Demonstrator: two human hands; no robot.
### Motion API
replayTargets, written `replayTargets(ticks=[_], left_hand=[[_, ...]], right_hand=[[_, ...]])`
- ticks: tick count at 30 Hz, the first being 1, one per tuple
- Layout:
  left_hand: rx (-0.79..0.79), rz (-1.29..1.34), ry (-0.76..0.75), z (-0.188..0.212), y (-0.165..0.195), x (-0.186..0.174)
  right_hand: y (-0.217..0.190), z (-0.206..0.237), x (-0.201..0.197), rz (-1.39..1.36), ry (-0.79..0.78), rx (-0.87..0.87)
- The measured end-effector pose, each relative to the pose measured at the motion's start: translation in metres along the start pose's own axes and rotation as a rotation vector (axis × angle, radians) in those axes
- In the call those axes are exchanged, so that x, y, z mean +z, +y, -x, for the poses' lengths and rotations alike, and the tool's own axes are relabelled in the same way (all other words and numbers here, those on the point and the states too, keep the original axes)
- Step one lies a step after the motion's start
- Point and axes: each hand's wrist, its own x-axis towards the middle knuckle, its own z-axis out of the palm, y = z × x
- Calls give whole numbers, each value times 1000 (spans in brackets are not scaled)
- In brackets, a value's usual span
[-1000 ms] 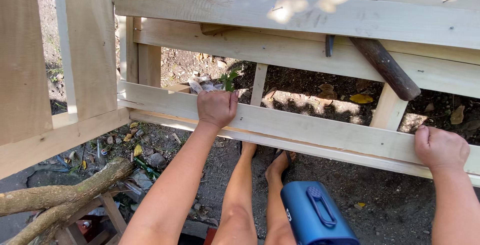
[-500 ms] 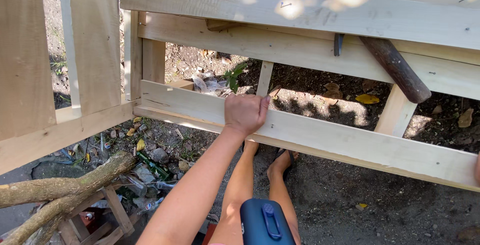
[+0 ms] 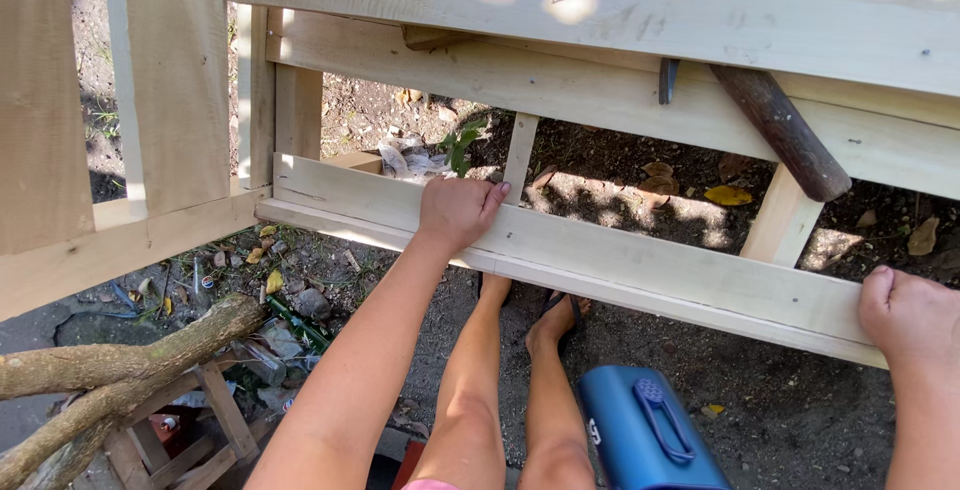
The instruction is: The person uses a claw hammer and a small wood block as a fulcrum to pry nails out of a slatted wooden bench frame, repositioning the block and hammer along the boards. They then press and align a loose slat back onto the frame and hammer near its edge.
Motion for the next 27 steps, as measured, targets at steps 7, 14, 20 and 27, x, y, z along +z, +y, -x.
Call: replayTargets(ticks=[7, 14, 20, 27], left_hand=[[-1, -30, 17, -1, -5, 1], [-19, -68, 38, 1, 3, 11], [-92, -10, 55, 15, 18, 4], [20, -62, -248, 8, 2, -3]], right_hand=[[-2, 1, 7, 45, 107, -48], [-7, -3, 12, 24, 107, -2], [-27, -7, -38, -125, 30, 54], [-198, -15, -142, -730, 10, -306]])
